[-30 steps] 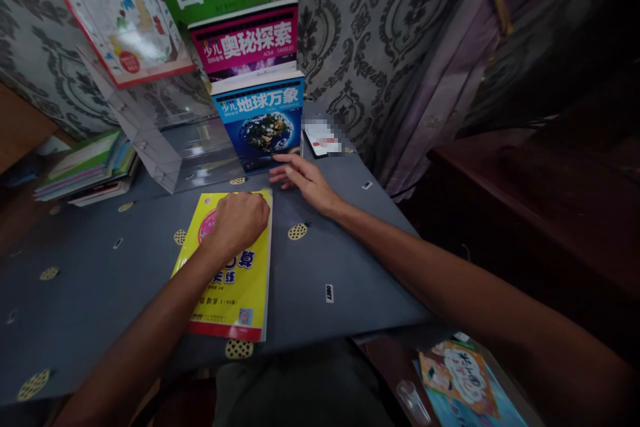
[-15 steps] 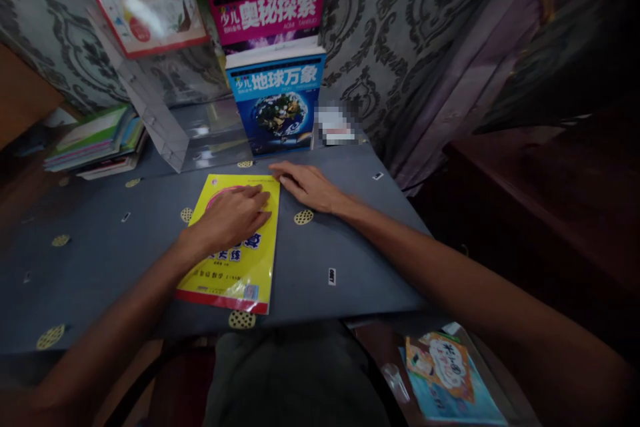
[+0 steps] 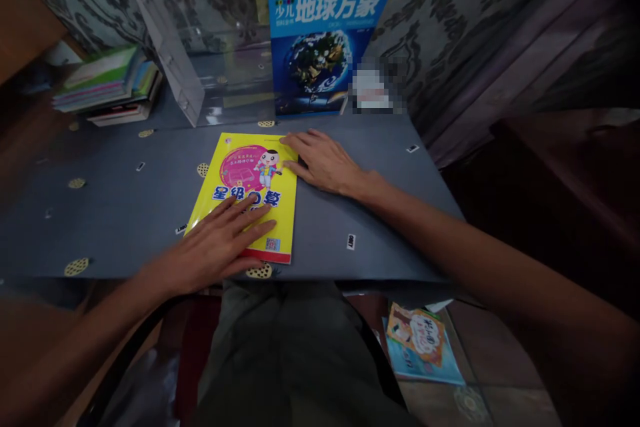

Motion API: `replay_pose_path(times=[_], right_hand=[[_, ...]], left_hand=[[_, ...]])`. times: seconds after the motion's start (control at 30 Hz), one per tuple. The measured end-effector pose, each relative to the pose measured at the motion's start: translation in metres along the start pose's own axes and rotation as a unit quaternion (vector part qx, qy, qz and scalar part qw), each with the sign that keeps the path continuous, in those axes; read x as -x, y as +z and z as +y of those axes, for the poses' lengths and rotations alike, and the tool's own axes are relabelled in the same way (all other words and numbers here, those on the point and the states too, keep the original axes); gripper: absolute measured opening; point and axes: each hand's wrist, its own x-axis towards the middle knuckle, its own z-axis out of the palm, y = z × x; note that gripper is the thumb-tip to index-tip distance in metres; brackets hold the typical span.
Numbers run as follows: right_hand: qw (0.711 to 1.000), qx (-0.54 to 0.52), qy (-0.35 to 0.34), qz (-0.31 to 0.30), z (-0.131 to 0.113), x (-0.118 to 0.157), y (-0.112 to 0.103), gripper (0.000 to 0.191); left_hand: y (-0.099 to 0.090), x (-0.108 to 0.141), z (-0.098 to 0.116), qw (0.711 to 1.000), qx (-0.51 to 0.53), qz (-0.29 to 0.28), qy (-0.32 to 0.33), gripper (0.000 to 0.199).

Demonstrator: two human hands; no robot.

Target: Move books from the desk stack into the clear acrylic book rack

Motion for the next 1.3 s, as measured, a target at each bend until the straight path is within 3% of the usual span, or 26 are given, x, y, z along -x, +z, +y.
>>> replay_pose_path(times=[0.13,0.23,0.33,0.53,0.77,1.03,1.3], right_hand=[[0.999,-0.045,-0.012,0.021,0.008,-0.011,0.012,0.04],[0.996,-0.077,0.0,0.036,0.001,-0.01,0.017,0.033],[0.991,-0.129,0.009,0.047,-0.023,0.008,0.015,0.031],[0.961,-0.266,0.018,0.068,-0.084,0.071,-0.001,0.029],[0.923,-0.377,0.055,0.056,-0.114,0.109,-0.012,0.03],[0.881,-0.461,0.085,0.061,-0.113,0.108,-0.014,0.034],[0.875,-0.465,0.117,0.061,-0.112,0.108,-0.013,0.034]], left_hand=[[0.003,-0.001,0.005,0.999,-0.034,0.024,-0.008,0.046],[0.001,-0.001,0.012,0.998,-0.046,0.045,-0.003,0.039],[0.0,0.001,0.018,0.995,-0.039,0.086,0.008,0.032],[0.005,0.006,0.023,0.988,-0.013,0.157,0.007,0.035],[0.003,0.008,0.024,0.994,-0.002,0.105,-0.02,0.038],[0.001,0.009,0.03,0.996,-0.042,0.061,-0.049,0.032],[0.007,0.008,0.036,0.993,-0.094,0.052,-0.047,0.029]])
